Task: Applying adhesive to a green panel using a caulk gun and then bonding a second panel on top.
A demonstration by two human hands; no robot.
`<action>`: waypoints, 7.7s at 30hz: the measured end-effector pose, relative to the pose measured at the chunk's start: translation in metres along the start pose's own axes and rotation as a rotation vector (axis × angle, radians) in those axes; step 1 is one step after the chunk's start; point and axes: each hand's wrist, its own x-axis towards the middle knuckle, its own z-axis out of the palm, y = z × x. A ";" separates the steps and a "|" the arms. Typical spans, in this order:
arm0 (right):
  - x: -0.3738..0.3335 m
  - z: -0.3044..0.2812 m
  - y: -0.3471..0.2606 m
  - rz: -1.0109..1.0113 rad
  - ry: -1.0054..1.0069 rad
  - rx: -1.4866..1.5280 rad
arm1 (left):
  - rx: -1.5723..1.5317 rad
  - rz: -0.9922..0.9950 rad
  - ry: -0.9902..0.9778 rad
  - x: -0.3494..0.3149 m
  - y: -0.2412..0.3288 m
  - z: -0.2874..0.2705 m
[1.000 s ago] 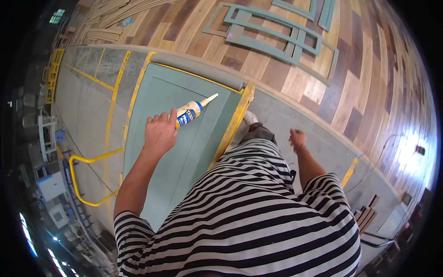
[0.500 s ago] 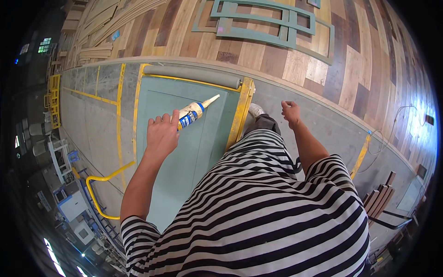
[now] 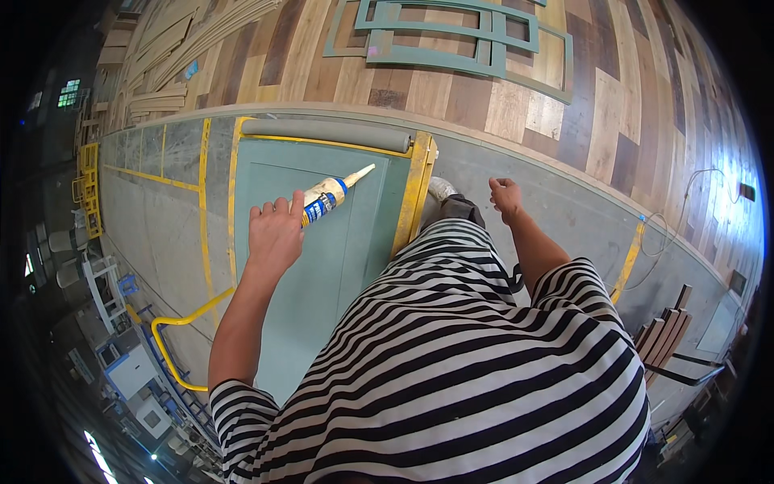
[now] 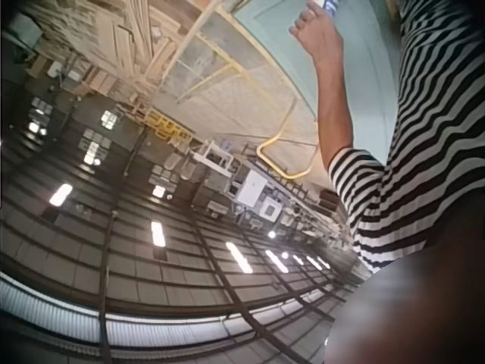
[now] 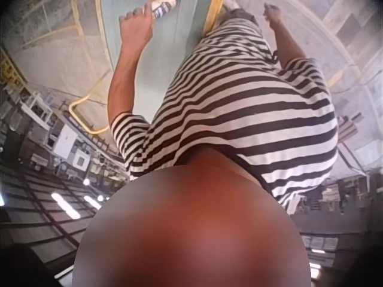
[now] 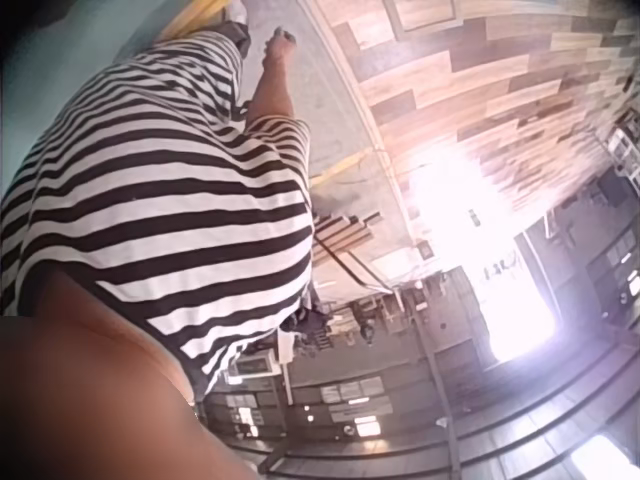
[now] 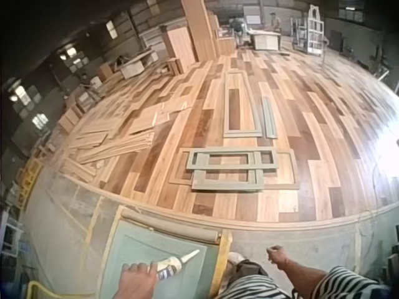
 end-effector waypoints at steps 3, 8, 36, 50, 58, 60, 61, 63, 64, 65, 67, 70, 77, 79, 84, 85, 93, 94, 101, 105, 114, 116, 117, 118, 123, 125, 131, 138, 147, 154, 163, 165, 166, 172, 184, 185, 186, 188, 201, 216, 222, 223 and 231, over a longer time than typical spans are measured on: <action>0.000 0.002 -0.006 -0.025 0.001 0.016 | 0.001 -0.003 -0.011 0.000 0.000 -0.001; 0.008 0.002 -0.010 -0.046 -0.013 0.072 | -0.007 -0.003 -0.002 0.000 0.001 -0.002; 0.008 -0.001 -0.006 -0.025 -0.036 0.052 | -0.021 -0.012 0.009 0.006 -0.001 0.000; 0.006 0.000 -0.007 -0.023 -0.026 0.041 | -0.056 -0.041 -0.003 0.003 0.001 0.006; 0.010 0.000 -0.005 -0.023 -0.027 0.058 | -0.075 -0.055 -0.037 0.004 0.003 0.007; 0.010 0.001 -0.005 -0.032 -0.017 0.053 | -0.075 -0.058 -0.044 0.004 0.003 0.007; 0.010 0.001 -0.006 -0.032 -0.019 0.053 | -0.075 -0.062 -0.050 0.003 0.003 0.007; 0.010 0.001 -0.006 -0.027 -0.016 0.055 | -0.078 -0.067 -0.056 0.003 0.004 0.006; 0.010 0.001 -0.006 -0.027 -0.015 0.056 | -0.082 -0.070 -0.061 0.003 0.005 0.005; 0.010 0.001 -0.006 -0.017 -0.019 0.046 | -0.082 -0.069 -0.060 0.003 0.006 0.004; 0.011 0.001 -0.006 -0.008 -0.027 0.037 | -0.031 -0.049 -0.029 0.002 0.010 -0.003; 0.010 0.001 -0.008 -0.010 -0.029 0.027 | -0.016 -0.060 -0.034 0.003 0.014 -0.002; 0.014 0.003 -0.007 -0.030 -0.036 0.021 | 0.056 -0.057 -0.081 0.002 0.016 -0.001; 0.015 0.003 -0.006 -0.029 -0.037 0.020 | 0.010 -0.080 -0.182 0.004 0.017 -0.008; 0.016 0.000 -0.005 -0.027 -0.039 0.028 | 0.023 -0.107 -0.175 0.005 0.016 0.004; 0.016 0.000 -0.005 -0.026 -0.039 0.027 | 0.046 -0.111 -0.143 0.005 0.016 0.006; 0.015 -0.003 0.001 -0.025 -0.041 0.051 | -0.001 -0.101 -0.128 0.001 0.014 0.005; 0.014 -0.003 0.000 -0.026 -0.042 0.048 | -0.024 -0.101 -0.134 0.001 0.014 0.004; 0.010 -0.001 -0.006 -0.017 -0.042 0.047 | -0.091 -0.114 -0.177 -0.001 0.015 0.000; 0.011 -0.001 -0.008 -0.017 -0.043 0.035 | -0.098 -0.115 -0.159 -0.002 0.015 0.002; 0.009 0.001 -0.008 -0.011 -0.044 0.020 | -0.125 -0.113 -0.134 -0.005 0.018 0.003; 0.009 0.001 -0.009 -0.008 -0.040 0.018 | -0.130 -0.116 -0.134 -0.005 0.019 0.004; 0.010 0.001 -0.008 -0.003 -0.035 0.019 | -0.134 -0.119 -0.137 -0.005 0.019 0.005; 0.011 0.001 -0.008 -0.003 -0.036 0.017 | -0.137 -0.123 -0.141 -0.006 0.020 0.005; 0.013 -0.001 -0.007 -0.016 -0.043 0.031 | -0.151 -0.141 -0.144 -0.005 0.022 0.005; 0.014 -0.002 -0.008 -0.021 -0.043 0.030 | -0.156 -0.146 -0.152 -0.005 0.023 0.005; 0.010 -0.001 -0.011 -0.028 -0.046 0.015 | -0.162 -0.152 -0.139 -0.009 0.026 0.008; 0.014 -0.001 -0.012 -0.032 -0.057 0.007 | -0.168 -0.180 -0.126 -0.011 0.030 0.010; 0.017 0.000 -0.016 -0.029 -0.064 0.006 | -0.164 -0.195 -0.131 -0.014 0.029 0.013; 0.019 0.000 -0.010 -0.028 -0.070 0.009 | -0.177 -0.226 -0.155 -0.021 0.026 0.014; 0.015 0.002 -0.013 -0.031 -0.076 -0.025 | -0.172 -0.227 -0.089 -0.022 0.031 0.025; 0.014 0.003 -0.016 -0.043 -0.082 -0.016 | -0.174 -0.231 -0.101 -0.022 0.032 0.023; 0.014 0.003 -0.017 -0.042 -0.082 -0.016 | -0.176 -0.233 -0.113 -0.022 0.032 0.023; 0.014 0.002 -0.015 -0.034 -0.072 -0.035 | -0.170 -0.248 -0.144 -0.028 0.027 0.024; 0.011 0.001 -0.022 -0.040 -0.078 -0.075 | -0.186 -0.352 -0.189 -0.047 0.014 0.036; 0.009 0.002 -0.023 -0.043 -0.077 -0.076 | -0.189 -0.359 -0.187 -0.047 0.013 0.038; 0.010 0.003 -0.025 -0.049 -0.079 -0.079 | -0.194 -0.374 -0.179 -0.046 0.012 0.040; 0.009 0.003 -0.027 -0.055 -0.082 -0.087 | -0.201 -0.402 -0.170 -0.042 0.009 0.045; 0.016 -0.005 -0.022 -0.058 -0.089 -0.102 | -0.266 -0.540 -0.210 -0.053 -0.009 0.060; 0.010 0.001 -0.042 -0.068 -0.112 -0.144 | -0.307 -0.668 -0.178 -0.039 -0.039 0.083; 0.007 0.004 -0.042 -0.071 -0.114 -0.161 | -0.335 -0.739 -0.193 -0.045 -0.044 0.090; 0.006 0.005 -0.042 -0.075 -0.116 -0.160 | -0.335 -0.758 -0.208 -0.047 -0.046 0.091; 0.006 0.000 -0.045 -0.056 -0.122 -0.154 | -0.355 -0.816 -0.186 -0.041 -0.068 0.099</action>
